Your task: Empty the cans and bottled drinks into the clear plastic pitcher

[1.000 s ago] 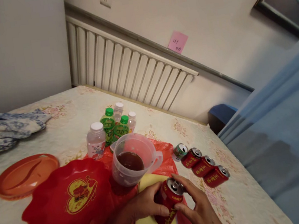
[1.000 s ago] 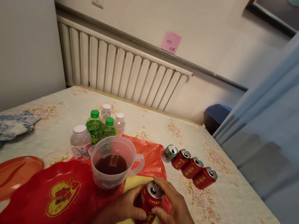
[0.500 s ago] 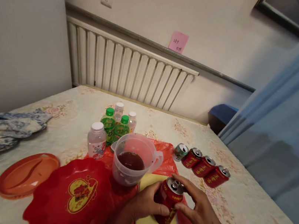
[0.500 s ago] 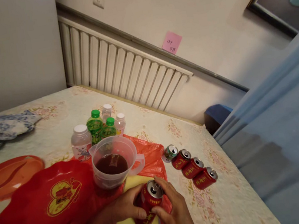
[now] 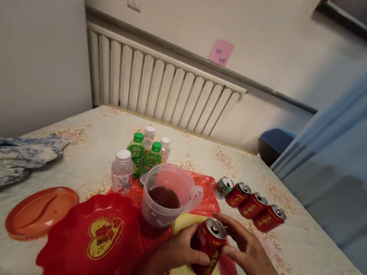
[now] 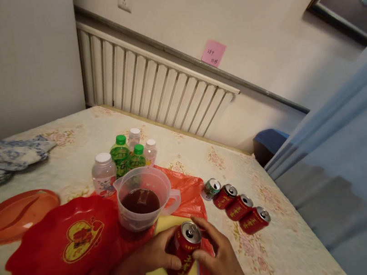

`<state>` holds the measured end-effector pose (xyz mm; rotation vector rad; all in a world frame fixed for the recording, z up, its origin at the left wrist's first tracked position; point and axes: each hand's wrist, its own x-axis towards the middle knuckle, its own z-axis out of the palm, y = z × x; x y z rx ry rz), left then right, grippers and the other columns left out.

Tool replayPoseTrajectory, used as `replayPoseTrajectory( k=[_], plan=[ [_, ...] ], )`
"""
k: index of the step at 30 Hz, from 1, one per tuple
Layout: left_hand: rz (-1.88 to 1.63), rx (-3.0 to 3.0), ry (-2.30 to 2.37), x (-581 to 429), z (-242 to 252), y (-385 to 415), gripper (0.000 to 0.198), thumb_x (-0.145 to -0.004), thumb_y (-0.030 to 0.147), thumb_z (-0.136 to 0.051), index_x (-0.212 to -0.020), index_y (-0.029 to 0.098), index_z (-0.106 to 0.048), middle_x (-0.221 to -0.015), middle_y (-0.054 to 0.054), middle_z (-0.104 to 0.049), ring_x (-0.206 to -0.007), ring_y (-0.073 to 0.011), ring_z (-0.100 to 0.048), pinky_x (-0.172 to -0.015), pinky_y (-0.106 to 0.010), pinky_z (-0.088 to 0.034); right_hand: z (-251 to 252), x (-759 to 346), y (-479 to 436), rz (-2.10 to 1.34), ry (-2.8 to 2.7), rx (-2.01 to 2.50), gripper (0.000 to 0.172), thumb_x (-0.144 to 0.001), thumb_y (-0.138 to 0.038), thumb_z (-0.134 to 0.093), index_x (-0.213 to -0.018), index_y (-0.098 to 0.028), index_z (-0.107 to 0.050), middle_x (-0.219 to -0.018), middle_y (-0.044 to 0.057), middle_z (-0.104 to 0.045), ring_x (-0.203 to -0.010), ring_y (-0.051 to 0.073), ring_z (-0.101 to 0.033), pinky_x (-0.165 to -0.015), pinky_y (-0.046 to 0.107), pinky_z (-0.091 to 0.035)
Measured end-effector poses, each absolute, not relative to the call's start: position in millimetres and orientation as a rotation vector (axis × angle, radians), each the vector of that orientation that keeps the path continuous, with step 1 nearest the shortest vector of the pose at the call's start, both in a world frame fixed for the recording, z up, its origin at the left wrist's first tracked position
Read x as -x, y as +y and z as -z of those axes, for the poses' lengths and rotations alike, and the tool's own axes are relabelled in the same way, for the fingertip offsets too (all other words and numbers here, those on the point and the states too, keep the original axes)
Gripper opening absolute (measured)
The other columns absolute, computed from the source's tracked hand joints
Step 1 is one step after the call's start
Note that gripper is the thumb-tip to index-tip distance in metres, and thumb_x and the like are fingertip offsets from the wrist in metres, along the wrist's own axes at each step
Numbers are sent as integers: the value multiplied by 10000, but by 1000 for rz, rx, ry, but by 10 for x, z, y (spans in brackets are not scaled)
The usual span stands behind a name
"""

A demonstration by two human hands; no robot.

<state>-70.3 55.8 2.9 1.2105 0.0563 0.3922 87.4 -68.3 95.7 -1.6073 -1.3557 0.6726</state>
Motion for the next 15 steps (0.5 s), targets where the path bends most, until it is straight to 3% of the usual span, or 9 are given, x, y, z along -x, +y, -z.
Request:
replayPoseTrajectory(
  k=[9, 15],
  plan=[
    [-323, -1232, 100, 800, -46, 547, 797, -544, 313, -852, -1275, 223, -546, -1239, -51, -632, -1166, -316, -544, -987, -440, -434, -918, -1060, -70, -820, -1141, 1354, 476, -786, -476, -735, -1195, -249, -649, -1242, 127, -671, -1131, 301, -638, -970, 482, -502],
    [-281, -1293, 147, 875, -57, 555, 764, -522, 319, -862, -1227, 225, -582, -1198, -45, -651, -1129, -309, -569, -941, -420, -466, -828, -883, 394, -1006, -1214, 1201, 368, -866, -560, -594, -970, -226, -709, -934, 56, -720, -874, 216, -659, -860, 379, -501]
  ],
)
